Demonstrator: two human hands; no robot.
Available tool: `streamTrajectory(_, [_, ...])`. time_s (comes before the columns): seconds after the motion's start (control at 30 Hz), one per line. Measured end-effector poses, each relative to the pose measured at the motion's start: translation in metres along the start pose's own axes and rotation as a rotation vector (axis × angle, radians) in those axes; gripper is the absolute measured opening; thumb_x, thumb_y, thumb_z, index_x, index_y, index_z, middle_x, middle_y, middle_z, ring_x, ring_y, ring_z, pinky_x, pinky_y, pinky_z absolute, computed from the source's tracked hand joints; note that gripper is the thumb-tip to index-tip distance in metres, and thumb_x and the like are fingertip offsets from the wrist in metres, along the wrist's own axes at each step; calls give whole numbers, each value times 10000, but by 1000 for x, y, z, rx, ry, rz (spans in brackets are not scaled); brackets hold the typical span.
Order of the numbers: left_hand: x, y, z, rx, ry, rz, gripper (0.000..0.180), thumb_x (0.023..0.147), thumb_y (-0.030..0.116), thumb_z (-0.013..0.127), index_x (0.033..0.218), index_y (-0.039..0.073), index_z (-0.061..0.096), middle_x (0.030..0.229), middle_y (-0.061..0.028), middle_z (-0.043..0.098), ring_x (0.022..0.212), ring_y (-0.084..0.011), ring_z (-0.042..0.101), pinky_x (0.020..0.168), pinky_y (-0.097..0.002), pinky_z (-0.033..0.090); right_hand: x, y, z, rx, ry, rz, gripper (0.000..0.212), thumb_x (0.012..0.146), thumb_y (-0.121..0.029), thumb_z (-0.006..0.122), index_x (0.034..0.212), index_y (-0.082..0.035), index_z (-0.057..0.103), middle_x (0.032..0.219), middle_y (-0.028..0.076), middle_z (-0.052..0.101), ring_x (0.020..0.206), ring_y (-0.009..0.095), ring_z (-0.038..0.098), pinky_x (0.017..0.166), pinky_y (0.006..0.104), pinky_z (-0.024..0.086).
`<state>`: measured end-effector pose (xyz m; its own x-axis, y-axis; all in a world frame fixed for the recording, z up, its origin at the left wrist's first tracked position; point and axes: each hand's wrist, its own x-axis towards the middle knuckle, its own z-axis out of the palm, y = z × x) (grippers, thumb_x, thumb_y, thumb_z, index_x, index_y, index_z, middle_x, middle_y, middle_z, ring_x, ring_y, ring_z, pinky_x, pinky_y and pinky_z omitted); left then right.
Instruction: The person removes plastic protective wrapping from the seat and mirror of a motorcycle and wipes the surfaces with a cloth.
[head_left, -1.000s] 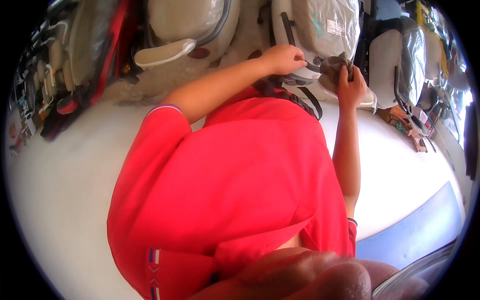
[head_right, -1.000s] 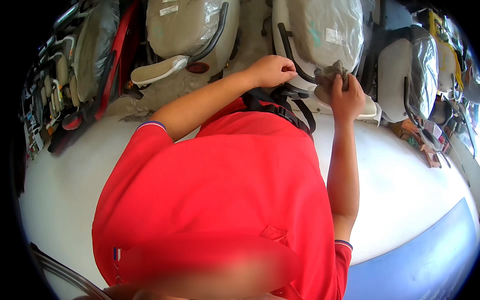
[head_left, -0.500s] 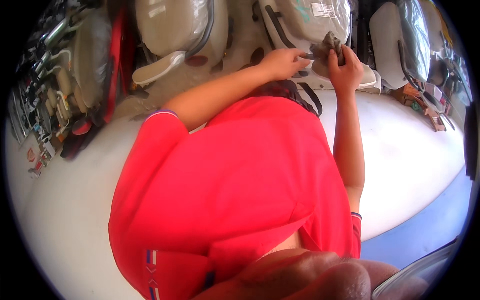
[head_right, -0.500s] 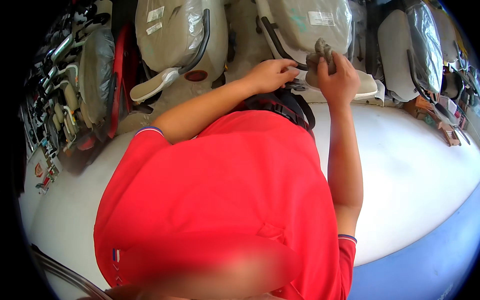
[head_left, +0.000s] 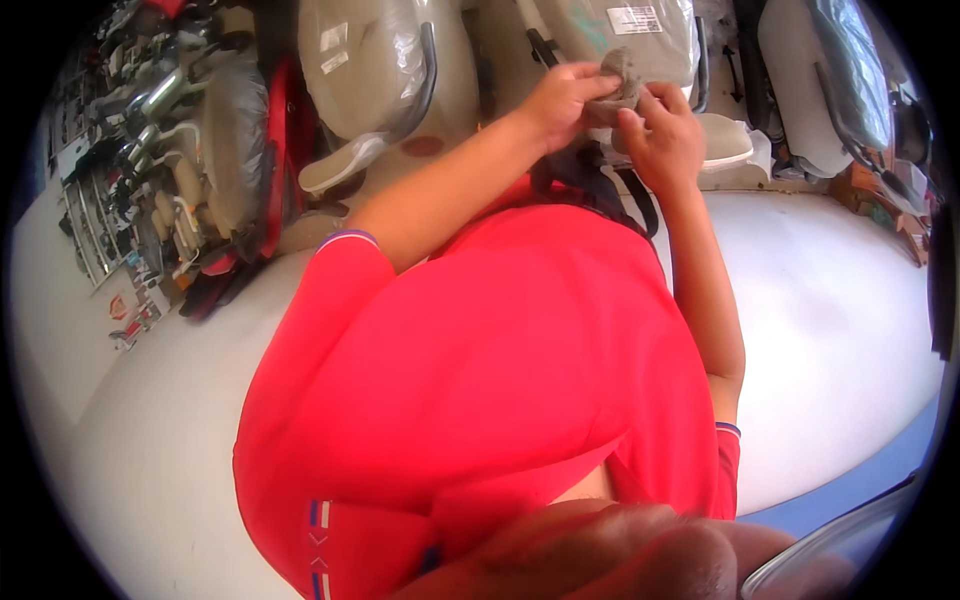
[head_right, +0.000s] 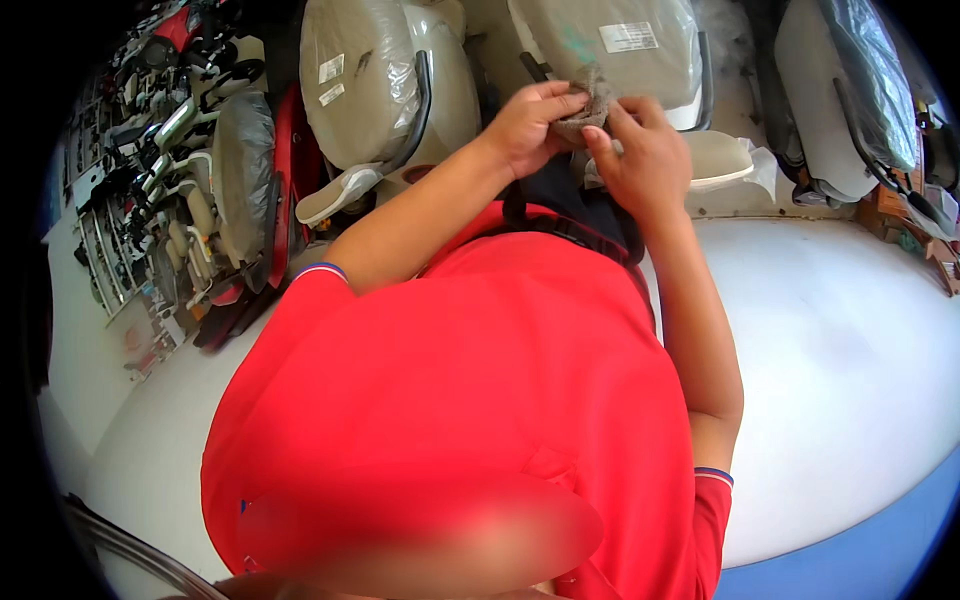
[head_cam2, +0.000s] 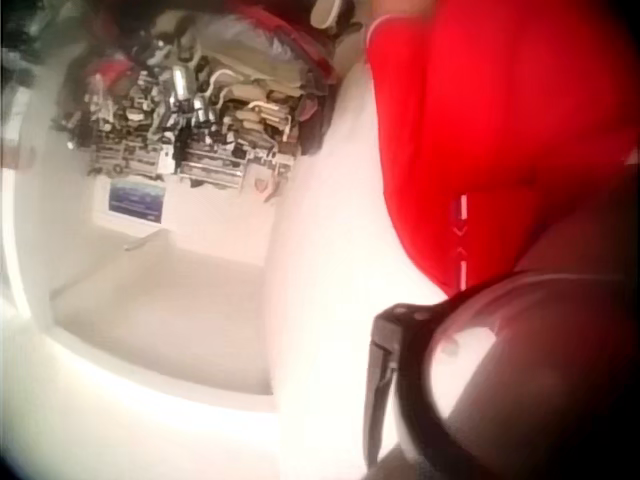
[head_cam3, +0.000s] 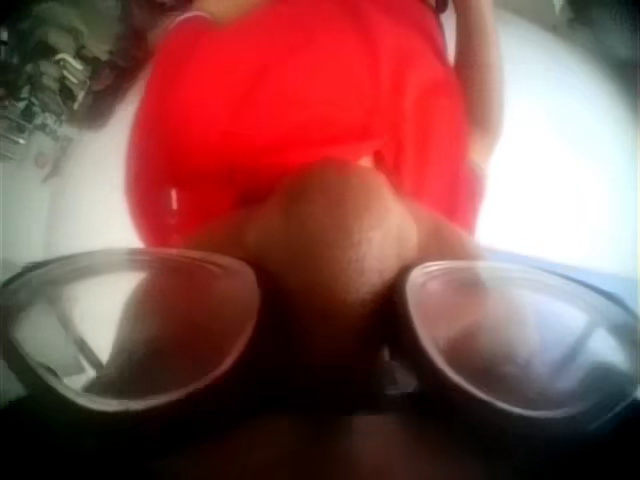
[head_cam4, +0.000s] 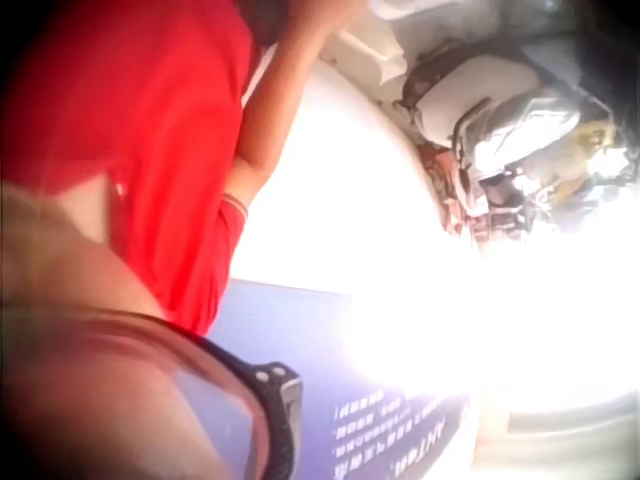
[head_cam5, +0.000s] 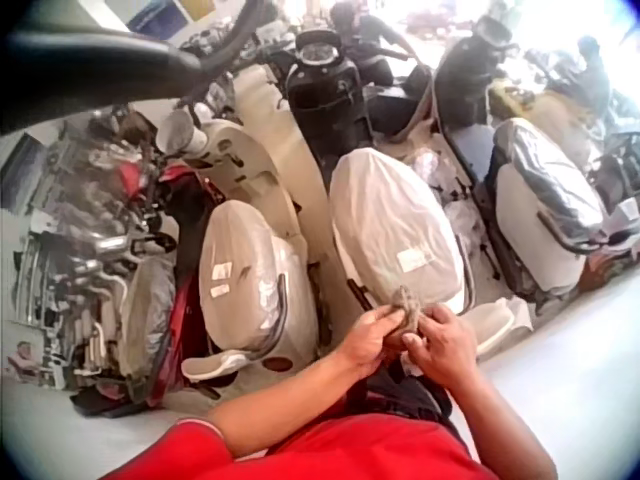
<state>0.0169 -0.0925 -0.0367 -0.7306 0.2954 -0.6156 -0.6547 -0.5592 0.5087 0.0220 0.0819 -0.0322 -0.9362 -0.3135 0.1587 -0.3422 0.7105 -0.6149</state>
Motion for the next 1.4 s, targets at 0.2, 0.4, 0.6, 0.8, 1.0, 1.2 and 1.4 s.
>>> streamTrajectory(0.2, [17,72,-98,397,318,503,419,803,134,708,1161,-32,567,971,-94,659,854,-189,657,752,-325,554,5,-1,2,-4,143,157,419,838,-226,691,1228,-98,609,967,32,655,704,178,622,623,346,492])
streamTrajectory(0.4, [9,155,-323,1488,1037,191,441,744,340,666,1095,74,678,1006,-158,703,966,-343,658,826,-428,512,3,-6,5,-63,203,240,352,814,-80,677,1163,-62,636,891,41,663,648,159,612,577,300,475])
streamTrajectory(0.6, [13,107,-370,1665,1068,195,315,762,257,646,1022,85,693,995,-154,697,923,-344,654,806,-425,515,2,-6,2,-195,216,336,292,835,-46,634,1126,-27,644,883,49,662,654,152,606,559,281,470])
streamTrajectory(0.8, [33,122,-377,1688,1092,328,318,800,302,616,1032,100,698,1005,-144,695,920,-341,653,795,-439,515,0,0,2,-330,135,422,277,854,-60,609,1127,-41,650,888,44,662,667,155,605,563,279,476])
streamTrajectory(1.0, [51,163,-408,1747,1077,192,393,851,404,614,1108,116,688,1053,-149,687,964,-362,642,819,-455,514,3,-1,1,-298,52,349,254,865,-64,603,1112,-43,660,886,38,660,669,148,602,552,273,468])
streamTrajectory(1.2, [9,123,-345,1616,899,-15,363,827,407,647,1079,150,691,1116,-135,664,981,-352,640,810,-445,516,0,-2,3,-304,102,390,235,868,-65,605,1093,-48,671,864,29,659,657,141,599,540,268,457])
streamTrajectory(1.4, [35,115,-364,1712,1036,266,345,847,392,626,1018,100,694,1006,-185,681,955,-370,641,797,-459,507,0,-4,4,-308,151,409,238,857,-66,614,1086,-54,675,845,30,660,657,141,600,555,271,463])
